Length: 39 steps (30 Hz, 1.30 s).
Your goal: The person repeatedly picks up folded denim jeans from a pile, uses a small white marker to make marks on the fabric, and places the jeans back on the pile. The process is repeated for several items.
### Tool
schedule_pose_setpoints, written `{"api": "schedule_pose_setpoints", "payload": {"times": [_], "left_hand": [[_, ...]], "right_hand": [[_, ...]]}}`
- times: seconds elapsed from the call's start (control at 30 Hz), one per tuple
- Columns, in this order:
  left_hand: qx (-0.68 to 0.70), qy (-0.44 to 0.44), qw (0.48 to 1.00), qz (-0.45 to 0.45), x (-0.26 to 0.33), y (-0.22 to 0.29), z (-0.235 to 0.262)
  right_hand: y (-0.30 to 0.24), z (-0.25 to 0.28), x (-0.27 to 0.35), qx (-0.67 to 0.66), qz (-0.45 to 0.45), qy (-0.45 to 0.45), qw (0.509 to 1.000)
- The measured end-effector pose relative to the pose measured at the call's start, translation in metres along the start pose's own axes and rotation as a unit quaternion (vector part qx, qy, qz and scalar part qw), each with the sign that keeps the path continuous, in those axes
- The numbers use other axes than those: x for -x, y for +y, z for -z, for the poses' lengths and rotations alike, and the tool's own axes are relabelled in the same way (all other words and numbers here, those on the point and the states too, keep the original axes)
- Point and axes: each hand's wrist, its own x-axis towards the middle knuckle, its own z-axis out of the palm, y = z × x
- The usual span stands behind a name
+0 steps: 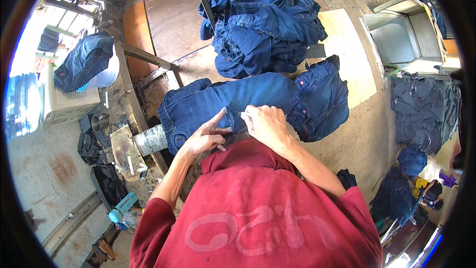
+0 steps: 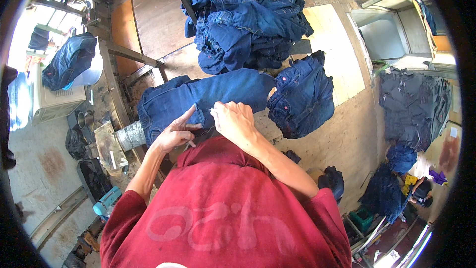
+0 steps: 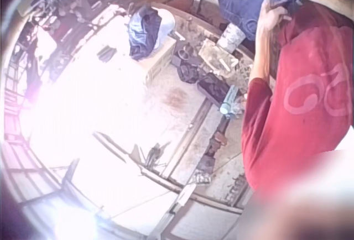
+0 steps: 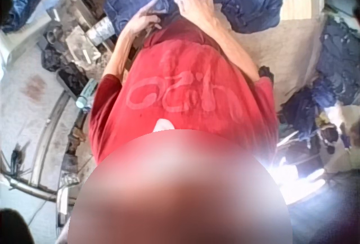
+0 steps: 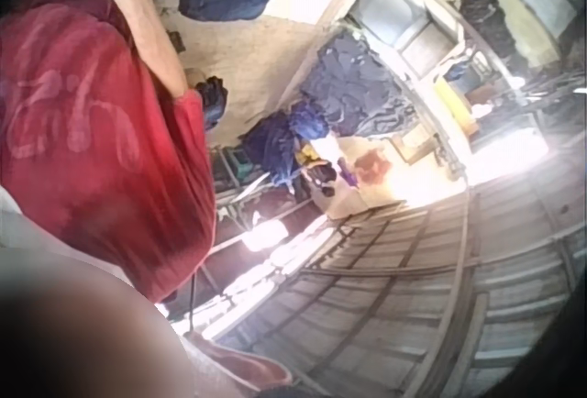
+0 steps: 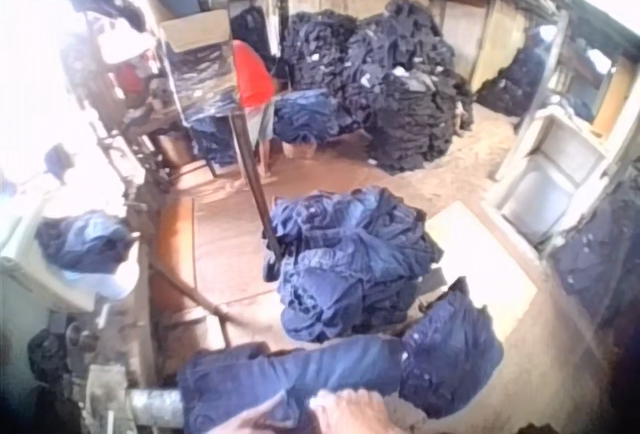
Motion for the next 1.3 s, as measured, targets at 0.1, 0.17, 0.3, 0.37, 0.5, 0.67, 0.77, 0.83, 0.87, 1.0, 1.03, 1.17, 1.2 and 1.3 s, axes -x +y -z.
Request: {"api": "schedule_pose_setpoints", "payload": {"times": [0.1,0.17,0.3,0.37,0.5,0.67,0.77,0.83,0.87,1.0,1.03,1.17,1.2,1.3], "left_hand": [[0.020,-0.001,1.000,0.002,-0.001,0.000,0.000],[0.033,0.005,0.999,0.011,-0.002,0.000,-0.002],[-0.005,0.018,1.000,-0.006,0.000,0.004,-0.006],[-0.015,0.025,0.999,-0.015,0.003,0.009,0.006],[-0.615,0.530,0.570,-0.131,0.007,0.026,0.089],[-0.185,0.464,0.864,0.064,-0.005,0.012,0.185],[-0.289,0.517,0.773,-0.227,-0.009,0.004,0.178],[-0.305,0.575,0.711,-0.267,-0.014,0.006,0.151],[-0.185,0.528,0.788,-0.256,-0.013,0.008,0.133],[0.156,0.299,0.928,-0.156,-0.058,0.017,0.035],[0.185,0.254,0.941,-0.124,-0.086,0.020,0.004],[0.276,0.046,0.940,-0.197,-0.215,0.074,-0.110],[0.279,0.025,0.938,-0.206,-0.242,0.103,-0.132],[0.252,-0.060,0.918,-0.299,-0.289,0.196,-0.189]], "right_hand": [[-0.001,0.002,-0.007,-0.139,0.050,-0.047,0.988],[0.000,0.004,-0.010,-0.042,0.028,-0.013,0.999],[0.031,0.004,-0.014,-0.113,-0.019,0.018,0.993],[0.064,-0.002,-0.011,-0.248,-0.040,-0.005,0.968],[0.155,-0.022,0.015,-0.227,-0.295,0.026,0.928],[0.216,-0.075,0.025,-0.529,-0.562,0.063,0.632],[0.228,-0.112,-0.003,-0.637,-0.505,0.264,0.519],[0.263,-0.103,-0.016,-0.581,-0.511,0.342,0.533],[0.279,-0.098,-0.022,-0.581,-0.492,0.392,0.517],[0.379,-0.004,-0.008,-0.350,-0.442,0.593,0.575],[0.406,0.033,-0.001,-0.312,-0.420,0.653,0.547],[0.484,0.229,0.045,-0.407,-0.289,0.728,0.470],[0.492,0.278,0.055,-0.400,-0.230,0.746,0.481],[0.497,0.409,0.081,-0.407,-0.151,0.759,0.486]]}}
